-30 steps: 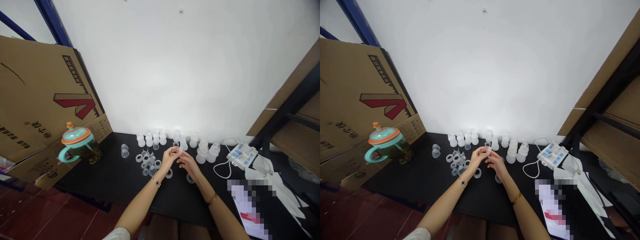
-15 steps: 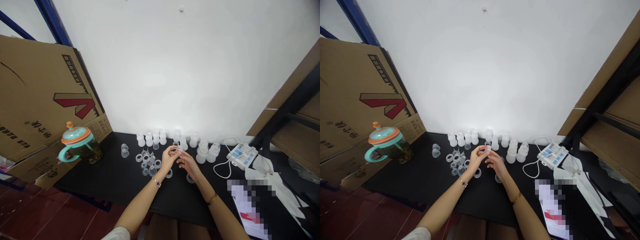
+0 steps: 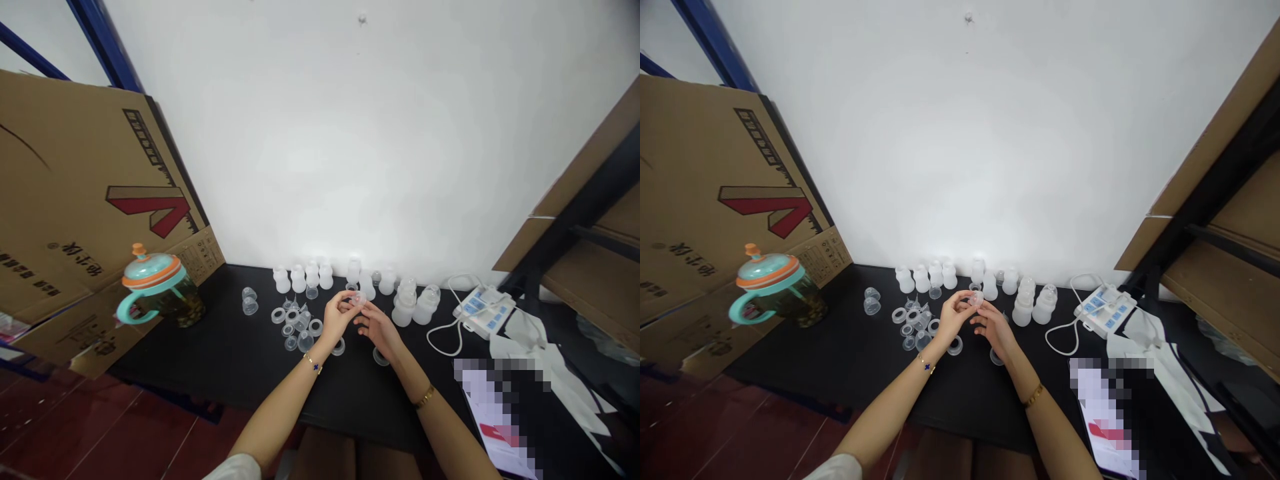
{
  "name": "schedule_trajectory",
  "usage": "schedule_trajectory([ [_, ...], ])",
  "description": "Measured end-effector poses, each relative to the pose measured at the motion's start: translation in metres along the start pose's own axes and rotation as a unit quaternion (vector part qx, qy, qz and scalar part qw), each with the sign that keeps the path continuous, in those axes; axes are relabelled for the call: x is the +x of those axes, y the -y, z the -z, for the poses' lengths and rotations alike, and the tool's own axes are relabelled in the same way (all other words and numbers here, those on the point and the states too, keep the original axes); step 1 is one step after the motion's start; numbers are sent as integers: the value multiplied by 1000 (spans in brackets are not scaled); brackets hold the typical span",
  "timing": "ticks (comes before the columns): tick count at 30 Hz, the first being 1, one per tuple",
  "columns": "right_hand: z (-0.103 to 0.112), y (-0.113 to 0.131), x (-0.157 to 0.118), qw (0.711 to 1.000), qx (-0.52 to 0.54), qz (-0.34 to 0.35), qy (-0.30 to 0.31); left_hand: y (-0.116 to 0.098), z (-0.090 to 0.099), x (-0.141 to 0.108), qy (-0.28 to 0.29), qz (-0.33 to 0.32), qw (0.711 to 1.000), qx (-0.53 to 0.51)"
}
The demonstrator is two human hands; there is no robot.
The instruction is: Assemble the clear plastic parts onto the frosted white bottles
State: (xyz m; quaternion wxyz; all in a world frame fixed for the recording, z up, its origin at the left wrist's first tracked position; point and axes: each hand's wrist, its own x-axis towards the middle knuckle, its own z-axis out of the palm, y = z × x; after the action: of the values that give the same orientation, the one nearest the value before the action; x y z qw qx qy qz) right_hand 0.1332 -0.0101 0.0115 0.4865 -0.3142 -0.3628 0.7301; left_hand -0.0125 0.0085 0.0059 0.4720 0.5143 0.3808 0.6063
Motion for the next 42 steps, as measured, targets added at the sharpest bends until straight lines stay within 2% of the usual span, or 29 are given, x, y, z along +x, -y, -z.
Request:
schedule_trajectory([
  [10,0,0,1,1000,-10,-1,13,2,0,1,4,8,1000,-5],
  [17,-1,0,0,999,-31,-2,15,-4,-1,0,2,15,1000,-8],
  [30,-4,-3,1,994,-94,48,-34,-7,1,-1,1,128,987,-93],
  [42,-3,-1,1,989,-127,63,-36,-5,1,1,12,100,992,-72],
])
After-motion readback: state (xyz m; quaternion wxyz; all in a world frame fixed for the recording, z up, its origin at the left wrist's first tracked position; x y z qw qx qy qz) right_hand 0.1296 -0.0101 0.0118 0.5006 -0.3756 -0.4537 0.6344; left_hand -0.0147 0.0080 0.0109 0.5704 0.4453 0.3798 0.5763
